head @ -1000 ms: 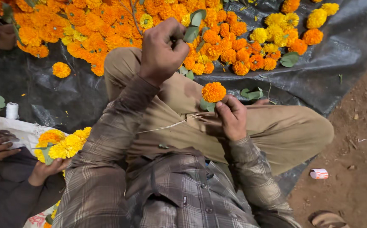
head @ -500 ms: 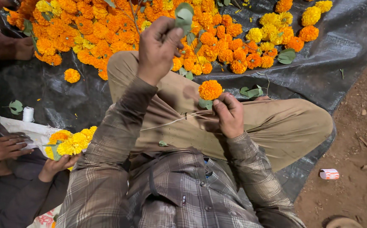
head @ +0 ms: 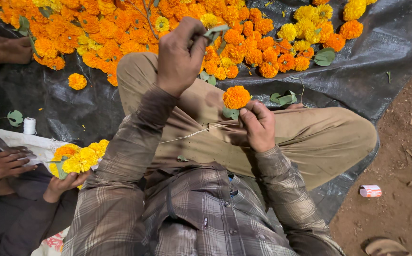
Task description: The person sits on a tarp and threads orange and yellow marigold flowers and green leaves onto a string to make a garland. They repeatedly pick flowers, push the needle through the center, and pull the string to secure them.
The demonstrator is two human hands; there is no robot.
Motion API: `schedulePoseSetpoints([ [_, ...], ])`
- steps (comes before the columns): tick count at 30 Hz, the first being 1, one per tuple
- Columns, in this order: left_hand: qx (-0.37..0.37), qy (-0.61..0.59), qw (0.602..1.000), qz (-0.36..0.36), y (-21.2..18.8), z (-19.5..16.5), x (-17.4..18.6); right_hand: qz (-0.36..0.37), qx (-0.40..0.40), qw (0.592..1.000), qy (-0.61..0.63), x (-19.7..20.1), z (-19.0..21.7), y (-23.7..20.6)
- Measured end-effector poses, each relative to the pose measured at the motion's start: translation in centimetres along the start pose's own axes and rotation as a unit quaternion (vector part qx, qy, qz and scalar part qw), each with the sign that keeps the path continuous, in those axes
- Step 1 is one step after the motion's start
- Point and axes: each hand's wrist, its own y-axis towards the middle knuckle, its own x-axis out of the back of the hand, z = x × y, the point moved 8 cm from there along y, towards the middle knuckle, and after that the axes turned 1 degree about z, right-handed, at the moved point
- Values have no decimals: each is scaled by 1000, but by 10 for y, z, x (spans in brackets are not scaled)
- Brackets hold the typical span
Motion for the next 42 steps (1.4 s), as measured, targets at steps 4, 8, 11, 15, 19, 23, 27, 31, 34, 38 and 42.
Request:
schedulePoseSetpoints([
  [4, -92, 14, 994, 55, -18, -28, -24, -3, -21, 998, 56, 1, -6, 2],
  [8, -50, -58, 984, 161, -47, -41, -67, -27, -65, 992, 106, 10, -20, 3],
  [11, 27, -109, 979, 171, -52, -29, -75, -32, -80, 983, 165, 12, -29, 3],
  [15, 64, -237, 950, 194, -40, -3, -71, -41, -104, 966, 234, 11, -38, 4],
  [19, 207, -312, 910, 180, -22, 71, -103, -56, -117, 955, 267, 10, -43, 4],
  [23, 296, -238, 908, 176, -23, 145, -188, -44, -167, 933, 317, 3, -54, 3],
  [27, 61, -45, 975, 208, -6, 146, -273, -76, -139, 927, 339, 11, -58, 9],
  [31, -18, 112, 968, 225, 10, 141, -311, -120, -146, 909, 373, 21, -61, 16],
  [34, 24, 87, 963, 256, 14, 145, -304, -122, -161, 887, 415, 19, -58, 18],
  [38, 33, 9, 966, 255, 16, 136, -272, -124, -160, 899, 389, 14, -53, 14],
  [42, 14, 65, 976, 209, 29, 129, -277, -148, -130, 910, 366, 16, -51, 7],
])
